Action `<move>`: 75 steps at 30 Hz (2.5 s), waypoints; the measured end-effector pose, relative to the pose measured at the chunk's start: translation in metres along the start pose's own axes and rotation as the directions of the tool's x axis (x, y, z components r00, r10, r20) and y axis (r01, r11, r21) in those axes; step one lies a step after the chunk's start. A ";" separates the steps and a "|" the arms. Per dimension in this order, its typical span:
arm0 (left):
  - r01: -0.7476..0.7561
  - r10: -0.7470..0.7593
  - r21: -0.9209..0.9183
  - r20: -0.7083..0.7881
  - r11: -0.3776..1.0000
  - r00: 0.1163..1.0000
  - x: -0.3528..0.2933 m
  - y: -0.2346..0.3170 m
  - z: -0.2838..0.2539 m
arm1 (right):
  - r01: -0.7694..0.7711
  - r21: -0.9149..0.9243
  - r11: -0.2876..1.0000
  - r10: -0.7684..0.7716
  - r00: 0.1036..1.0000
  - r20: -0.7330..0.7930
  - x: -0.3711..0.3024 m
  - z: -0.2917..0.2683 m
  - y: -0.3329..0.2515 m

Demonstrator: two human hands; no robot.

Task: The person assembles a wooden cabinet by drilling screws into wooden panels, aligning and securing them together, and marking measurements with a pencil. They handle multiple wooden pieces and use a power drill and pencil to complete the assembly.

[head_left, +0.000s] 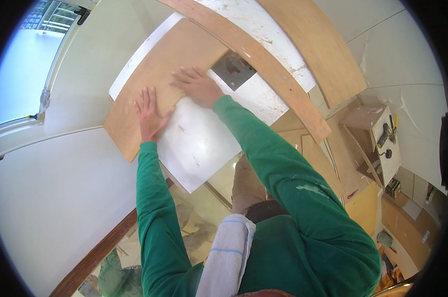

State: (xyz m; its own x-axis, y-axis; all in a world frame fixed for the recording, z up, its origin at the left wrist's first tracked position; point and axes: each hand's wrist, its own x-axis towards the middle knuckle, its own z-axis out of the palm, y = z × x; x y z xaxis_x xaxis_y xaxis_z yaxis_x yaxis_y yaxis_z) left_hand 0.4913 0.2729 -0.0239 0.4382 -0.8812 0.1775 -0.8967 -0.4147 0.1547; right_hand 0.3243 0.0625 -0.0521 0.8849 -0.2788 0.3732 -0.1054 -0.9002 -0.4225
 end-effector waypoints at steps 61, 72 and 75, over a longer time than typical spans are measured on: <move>0.610 -0.660 -0.611 0.183 0.505 0.729 -0.094 0.387 -0.124 | -0.197 0.952 -0.233 0.919 0.275 0.282 -0.372 -0.320 -0.191; 0.432 0.136 -0.878 0.463 0.208 0.876 -0.240 0.849 -0.004 | -0.275 0.907 0.321 0.876 -0.279 -0.394 -0.745 -0.454 -0.207; 0.216 0.332 -0.971 0.238 0.103 0.913 -0.251 0.945 -0.084 | -0.375 0.854 0.360 0.776 -0.389 -0.497 -0.804 -0.470 -0.220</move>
State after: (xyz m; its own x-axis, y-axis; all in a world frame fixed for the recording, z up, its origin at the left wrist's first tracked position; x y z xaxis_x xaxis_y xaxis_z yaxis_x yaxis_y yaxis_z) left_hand -0.4605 0.1211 0.1591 0.0877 -0.9960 -0.0179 0.0631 -0.0124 0.9979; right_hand -0.5769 0.3271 0.1285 -0.6515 -0.7561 -0.0619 0.0176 0.0665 -0.9976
